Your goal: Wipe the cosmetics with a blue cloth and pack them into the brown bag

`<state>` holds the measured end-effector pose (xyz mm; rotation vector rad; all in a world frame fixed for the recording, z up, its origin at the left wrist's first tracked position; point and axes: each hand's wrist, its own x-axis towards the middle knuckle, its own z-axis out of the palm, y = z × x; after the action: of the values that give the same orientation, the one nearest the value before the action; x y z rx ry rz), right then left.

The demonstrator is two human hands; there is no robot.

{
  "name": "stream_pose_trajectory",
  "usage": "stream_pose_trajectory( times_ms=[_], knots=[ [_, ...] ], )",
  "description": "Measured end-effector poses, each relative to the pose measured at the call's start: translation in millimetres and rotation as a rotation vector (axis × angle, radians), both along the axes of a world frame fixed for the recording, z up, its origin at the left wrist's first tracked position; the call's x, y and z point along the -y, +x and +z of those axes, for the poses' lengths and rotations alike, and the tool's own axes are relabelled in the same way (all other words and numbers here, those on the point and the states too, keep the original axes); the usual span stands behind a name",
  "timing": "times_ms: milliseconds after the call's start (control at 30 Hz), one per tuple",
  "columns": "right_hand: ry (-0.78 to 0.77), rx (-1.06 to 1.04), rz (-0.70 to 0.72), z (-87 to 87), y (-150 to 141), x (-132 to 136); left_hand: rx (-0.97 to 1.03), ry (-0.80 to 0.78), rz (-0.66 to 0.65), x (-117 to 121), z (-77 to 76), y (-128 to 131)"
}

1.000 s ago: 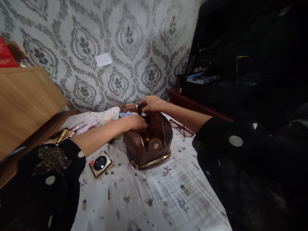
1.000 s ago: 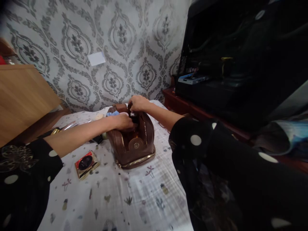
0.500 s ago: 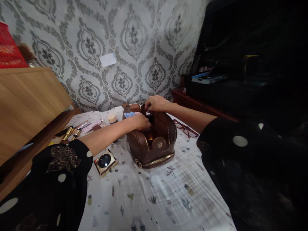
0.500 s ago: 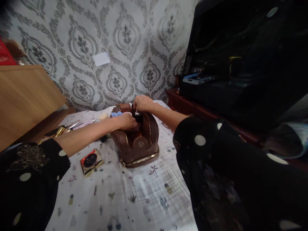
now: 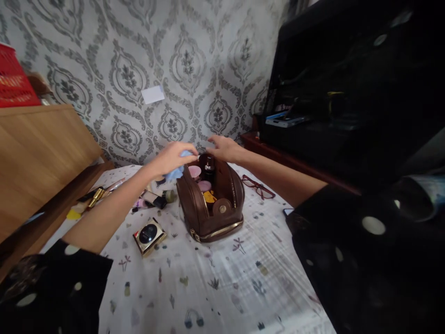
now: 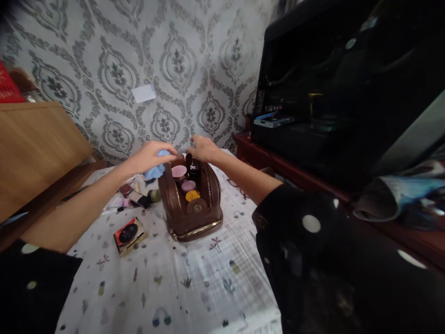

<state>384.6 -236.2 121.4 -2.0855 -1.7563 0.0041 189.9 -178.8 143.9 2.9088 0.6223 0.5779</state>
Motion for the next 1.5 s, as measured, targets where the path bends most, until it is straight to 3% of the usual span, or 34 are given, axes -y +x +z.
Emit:
stream_pose_trajectory(
  times_ms=[100,267,400,500,700,800,867,967,1067,1167,1267,1333,1500],
  knots=[
    [0.173,-0.075,0.017,-4.5,-5.0,23.6,0.208,-0.072,0.113,6.2,-16.5,-41.6],
    [0.524,-0.157,0.149,-21.4,-23.7,85.2,0.361,-0.161,0.388,24.2,-76.7,-110.0],
    [0.611,-0.207,0.259,-43.5,-41.2,133.7,0.367,-0.219,0.485,43.5,-127.2,-153.1],
    [0.624,-0.232,0.263,-72.6,-53.2,162.9,0.398,-0.214,0.615,60.0,-153.4,-173.3],
    [0.555,-0.269,0.415,-146.7,-77.5,204.5,0.509,-0.227,0.698,74.4,-175.8,-191.8],
    [0.432,-0.265,0.451,-168.3,-84.1,209.7,0.495,-0.212,0.704,69.6,-179.2,-196.6],
    [0.405,-0.276,0.413,-172.6,-84.7,209.4,0.483,-0.187,0.706,65.0,-180.4,-198.7],
    [0.464,-0.273,0.362,-160.9,-80.1,205.8,0.460,-0.147,0.716,58.4,-181.6,-200.5],
    [0.532,-0.199,0.314,-124.0,-72.2,189.5,0.433,-0.118,0.697,52.8,-182.7,-201.0],
    [0.486,-0.066,0.214,-74.4,-68.7,149.0,0.411,-0.100,0.674,49.1,-183.7,-201.3],
    [0.248,0.199,0.223,-37.4,-72.5,91.5,0.389,-0.097,0.671,47.7,-184.7,-201.9],
    [0.012,0.413,0.217,-26.2,-76.0,55.1,0.376,-0.106,0.671,47.9,-185.4,-202.4],
    [-0.100,0.505,0.194,-28.3,-78.0,-1.7,0.344,-0.122,0.662,49.5,-185.6,-203.1]
  ],
)
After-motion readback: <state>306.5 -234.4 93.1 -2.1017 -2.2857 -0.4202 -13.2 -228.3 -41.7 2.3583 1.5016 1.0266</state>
